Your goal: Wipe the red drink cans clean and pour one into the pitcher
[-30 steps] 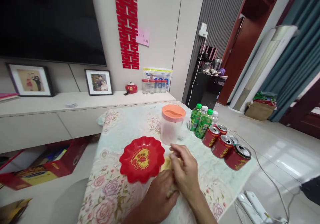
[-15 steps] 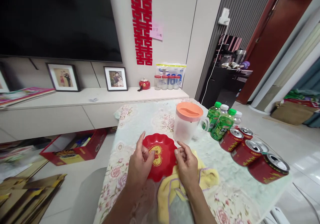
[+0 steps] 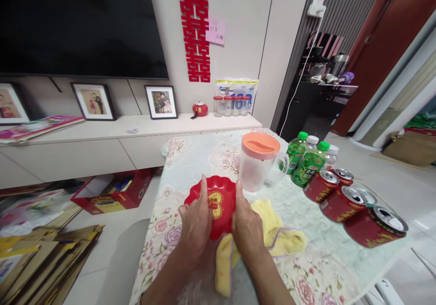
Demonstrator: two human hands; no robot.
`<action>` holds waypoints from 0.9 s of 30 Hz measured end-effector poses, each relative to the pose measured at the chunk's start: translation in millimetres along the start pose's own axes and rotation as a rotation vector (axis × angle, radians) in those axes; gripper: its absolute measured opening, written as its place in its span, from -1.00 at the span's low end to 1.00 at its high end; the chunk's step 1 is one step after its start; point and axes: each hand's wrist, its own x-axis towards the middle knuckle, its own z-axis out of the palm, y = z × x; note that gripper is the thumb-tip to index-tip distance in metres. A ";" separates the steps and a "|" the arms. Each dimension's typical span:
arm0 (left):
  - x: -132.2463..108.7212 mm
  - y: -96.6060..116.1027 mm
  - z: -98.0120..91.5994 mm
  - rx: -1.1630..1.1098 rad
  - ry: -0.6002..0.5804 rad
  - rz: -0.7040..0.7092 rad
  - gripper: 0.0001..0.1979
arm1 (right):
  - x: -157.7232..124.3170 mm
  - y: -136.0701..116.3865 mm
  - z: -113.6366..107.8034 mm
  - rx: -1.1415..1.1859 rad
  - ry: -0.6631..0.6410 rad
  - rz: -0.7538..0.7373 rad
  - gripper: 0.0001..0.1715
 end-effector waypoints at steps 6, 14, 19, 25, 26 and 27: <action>-7.1 -2.0 10.1 -0.007 0.012 0.031 -0.34 | 0.8 -0.6 -1.4 -0.021 -0.029 0.037 -0.03; -4.5 5.5 -3.1 -0.058 -0.050 0.019 -0.29 | 1.1 -1.0 -2.1 0.030 -0.029 0.023 0.03; -2.7 6.0 -14.3 -0.086 -0.140 0.041 -0.26 | -0.7 0.6 0.4 0.035 -0.030 0.049 0.01; -2.8 5.9 -16.4 -0.094 -0.128 0.048 -0.27 | -1.8 1.7 2.4 0.038 -0.037 0.073 -0.01; -3.1 5.7 -15.6 -0.097 -0.121 0.059 -0.27 | -1.8 1.8 2.4 0.038 -0.037 0.073 -0.01; -3.3 5.5 -14.7 -0.100 -0.118 0.070 -0.27 | -1.7 1.8 2.2 0.038 -0.036 0.074 -0.02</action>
